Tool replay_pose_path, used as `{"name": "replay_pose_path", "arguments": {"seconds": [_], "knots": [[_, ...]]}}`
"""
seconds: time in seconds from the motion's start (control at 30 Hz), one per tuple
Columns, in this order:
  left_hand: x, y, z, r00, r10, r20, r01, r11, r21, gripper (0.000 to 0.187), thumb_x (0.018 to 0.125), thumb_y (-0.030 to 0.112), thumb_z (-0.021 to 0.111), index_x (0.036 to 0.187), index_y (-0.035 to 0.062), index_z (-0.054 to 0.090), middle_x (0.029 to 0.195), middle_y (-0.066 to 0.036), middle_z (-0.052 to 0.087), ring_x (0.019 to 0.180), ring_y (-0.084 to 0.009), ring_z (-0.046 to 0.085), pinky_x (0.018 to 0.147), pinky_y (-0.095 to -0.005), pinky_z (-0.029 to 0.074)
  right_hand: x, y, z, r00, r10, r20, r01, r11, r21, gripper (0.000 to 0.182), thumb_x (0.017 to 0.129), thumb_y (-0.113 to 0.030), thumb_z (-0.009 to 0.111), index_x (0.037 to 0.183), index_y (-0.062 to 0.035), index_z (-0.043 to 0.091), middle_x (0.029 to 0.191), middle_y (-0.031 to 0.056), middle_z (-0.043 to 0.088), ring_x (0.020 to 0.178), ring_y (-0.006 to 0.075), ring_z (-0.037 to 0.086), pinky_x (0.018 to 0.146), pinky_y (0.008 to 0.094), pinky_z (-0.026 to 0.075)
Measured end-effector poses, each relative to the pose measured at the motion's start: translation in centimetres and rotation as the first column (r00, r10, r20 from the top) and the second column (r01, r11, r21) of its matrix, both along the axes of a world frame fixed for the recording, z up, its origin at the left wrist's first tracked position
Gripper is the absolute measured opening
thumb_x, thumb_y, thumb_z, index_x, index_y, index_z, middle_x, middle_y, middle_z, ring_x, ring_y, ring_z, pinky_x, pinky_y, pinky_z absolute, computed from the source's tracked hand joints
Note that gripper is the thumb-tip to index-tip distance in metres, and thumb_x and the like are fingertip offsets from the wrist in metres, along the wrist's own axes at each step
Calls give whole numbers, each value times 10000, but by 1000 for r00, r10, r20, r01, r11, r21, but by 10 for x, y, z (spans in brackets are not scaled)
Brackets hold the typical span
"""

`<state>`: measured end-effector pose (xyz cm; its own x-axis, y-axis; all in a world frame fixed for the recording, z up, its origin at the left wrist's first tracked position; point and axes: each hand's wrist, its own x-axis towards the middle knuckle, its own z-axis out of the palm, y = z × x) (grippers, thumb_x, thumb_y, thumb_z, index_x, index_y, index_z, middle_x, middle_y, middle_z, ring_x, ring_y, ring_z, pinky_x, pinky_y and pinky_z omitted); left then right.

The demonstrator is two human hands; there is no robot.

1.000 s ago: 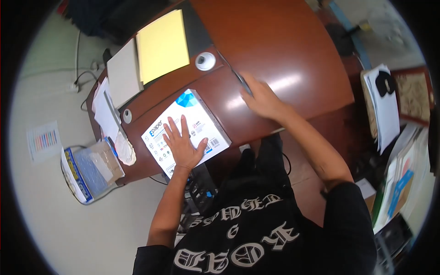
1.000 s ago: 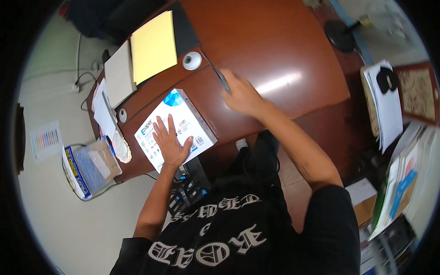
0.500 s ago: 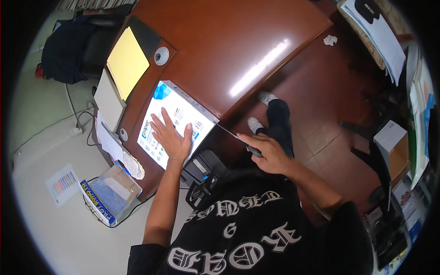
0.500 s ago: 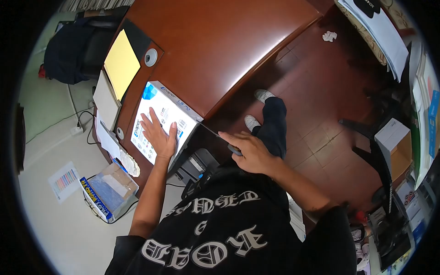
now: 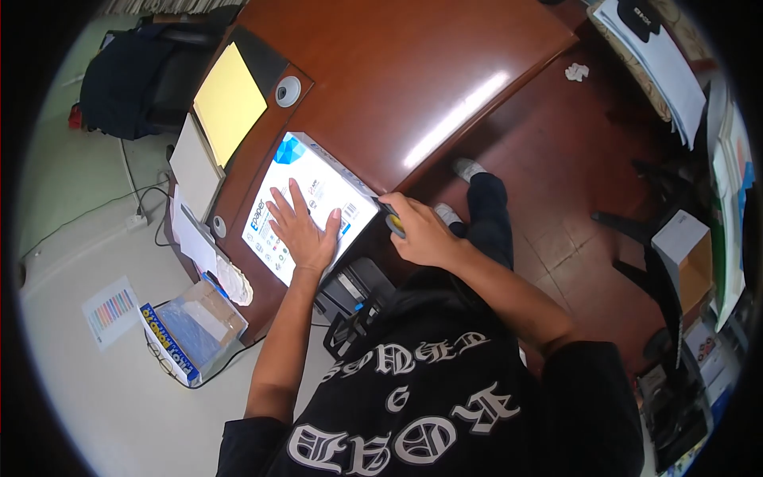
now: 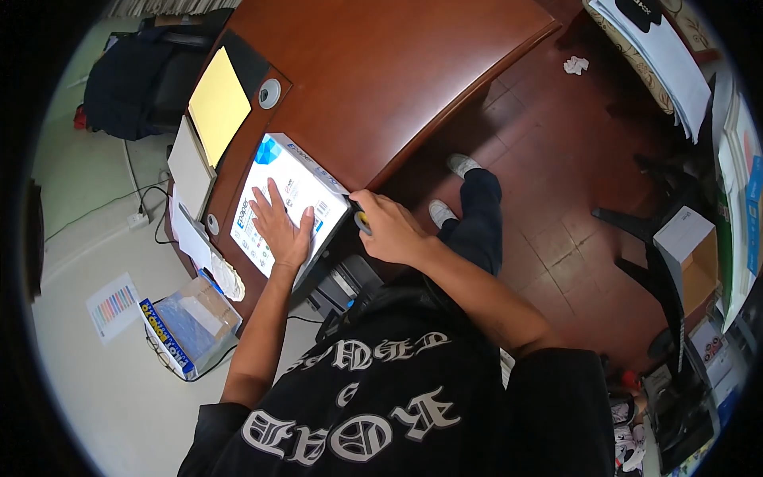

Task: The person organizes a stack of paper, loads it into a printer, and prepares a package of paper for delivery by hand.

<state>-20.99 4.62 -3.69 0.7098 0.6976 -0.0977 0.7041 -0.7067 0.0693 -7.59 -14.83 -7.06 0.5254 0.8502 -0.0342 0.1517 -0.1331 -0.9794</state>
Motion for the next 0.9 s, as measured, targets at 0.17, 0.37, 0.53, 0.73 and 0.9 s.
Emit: {"name": "replay_pose_path", "arguments": {"seconds": [0.17,0.37,0.53,0.73,0.9], "knots": [[-3,0,0,1000,-21,-9,21,1000,17,988,783,625,580,1544,163,151,1576,-263,31,1440,-495,6,1097,-679,55,2,5,1,998,16,-66,-14,1000,28,488,727,54,612,1186,-3,458,998,261,611,947,453,603,803,425,500],[-4,2,1,996,-92,-9,92,996,8,993,773,623,590,1539,155,166,1580,-250,41,1436,-501,29,1095,-679,61,154,-10,6,401,42,-915,-66,998,17,431,713,29,605,1137,-19,546,854,120,633,762,179,615,600,279,487],[-12,2,9,984,-175,31,174,985,5,1005,738,568,658,1529,153,197,1574,-253,74,1443,-476,54,1096,-673,66,201,-78,57,900,-35,-434,-31,989,-143,446,759,22,572,1193,-64,517,854,18,551,738,96,532,601,256,461],[46,-6,61,924,-324,202,330,944,7,767,701,338,738,1389,145,459,1530,-232,214,1418,-422,212,1086,-658,161,72,-100,28,924,-157,-348,125,986,-112,530,757,100,606,1241,-60,461,854,30,532,802,104,528,729,251,447],[139,12,58,467,-861,-201,794,508,-334,284,632,102,717,912,141,740,1171,-80,622,1186,-275,516,981,-445,394,25,-92,41,949,-27,-313,1,997,-82,522,753,78,626,1236,-53,479,869,78,602,781,138,586,738,270,475]]}}
